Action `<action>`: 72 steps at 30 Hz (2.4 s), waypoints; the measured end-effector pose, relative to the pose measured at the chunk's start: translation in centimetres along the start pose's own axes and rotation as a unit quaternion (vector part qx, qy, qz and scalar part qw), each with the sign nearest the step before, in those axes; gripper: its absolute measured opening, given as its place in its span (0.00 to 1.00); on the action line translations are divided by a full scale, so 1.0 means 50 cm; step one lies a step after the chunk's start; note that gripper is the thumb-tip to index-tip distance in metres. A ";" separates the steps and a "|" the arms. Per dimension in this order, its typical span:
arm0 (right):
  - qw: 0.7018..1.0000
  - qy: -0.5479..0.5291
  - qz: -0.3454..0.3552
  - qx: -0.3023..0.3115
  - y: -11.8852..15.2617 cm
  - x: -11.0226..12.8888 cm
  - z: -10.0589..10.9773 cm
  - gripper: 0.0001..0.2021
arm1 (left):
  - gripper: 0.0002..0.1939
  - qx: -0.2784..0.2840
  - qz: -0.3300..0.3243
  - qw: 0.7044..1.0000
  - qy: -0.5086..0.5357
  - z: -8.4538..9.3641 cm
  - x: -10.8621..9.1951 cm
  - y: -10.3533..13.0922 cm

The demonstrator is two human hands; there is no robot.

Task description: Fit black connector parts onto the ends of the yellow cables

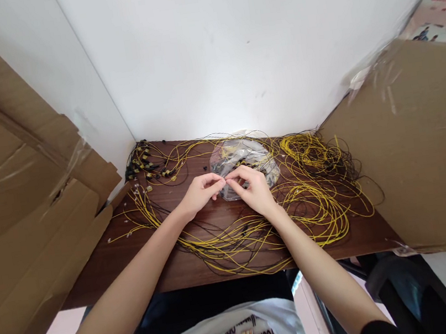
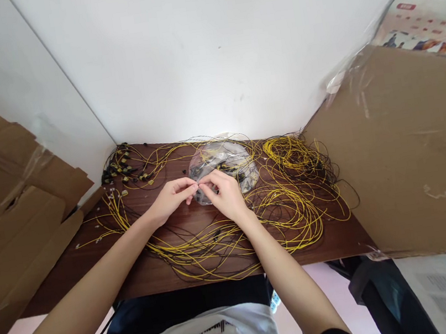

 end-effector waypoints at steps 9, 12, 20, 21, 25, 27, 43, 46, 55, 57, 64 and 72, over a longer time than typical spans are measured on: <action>0.997 0.019 -0.047 -0.060 -0.001 -0.008 0.007 0.08 | 0.15 -0.005 0.004 1.000 0.009 0.001 0.001 -0.002; 0.998 0.005 -0.036 -0.045 -0.002 -0.004 0.006 0.08 | 0.16 -0.004 0.003 1.000 0.007 0.001 0.001 -0.001; 0.999 0.016 -0.019 -0.022 0.000 0.001 0.004 0.08 | 0.15 0.000 0.001 1.000 0.007 0.000 -0.003 0.000; 0.999 0.019 -0.025 -0.035 0.000 -0.001 0.004 0.08 | 0.15 -0.001 0.002 1.000 0.008 0.000 -0.003 0.000; 0.996 0.025 -0.049 -0.074 0.002 -0.007 0.007 0.07 | 0.15 -0.001 0.005 1.000 0.009 0.000 -0.001 -0.001; 0.995 0.024 -0.052 -0.077 0.001 -0.006 0.008 0.07 | 0.15 -0.001 0.005 1.000 0.007 0.001 0.001 -0.001; 0.993 0.032 -0.072 -0.086 0.001 -0.011 0.009 0.09 | 0.15 -0.005 0.006 1.000 0.004 0.000 -0.003 0.000; 0.995 0.012 -0.053 -0.078 -0.001 -0.005 0.009 0.07 | 0.15 -0.005 0.005 1.000 0.005 0.001 0.000 -0.001; 1.000 0.011 -0.020 -0.020 -0.001 0.004 0.002 0.07 | 0.16 -0.001 -0.002 1.000 0.008 -0.001 -0.005 0.002; 0.999 0.022 -0.030 -0.037 -0.001 0.000 0.004 0.08 | 0.16 -0.003 0.004 1.000 0.008 -0.001 -0.004 0.002; 0.996 0.023 -0.054 -0.072 0.000 -0.006 0.007 0.09 | 0.14 -0.003 0.010 1.000 0.010 -0.001 0.000 0.000; 1.000 0.008 0.005 0.005 -0.001 0.003 0.001 0.08 | 0.14 0.007 -0.001 1.000 0.007 0.000 -0.001 0.001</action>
Point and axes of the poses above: each hand's wrist, its own y-axis away from the middle knuckle, its own z-axis out of the back of the hand, x = y × z, the point moved 2 cm from there along -y, towards the middle knuckle, and after that the axes turned 5 degrees about z, right-handed, at the moved point
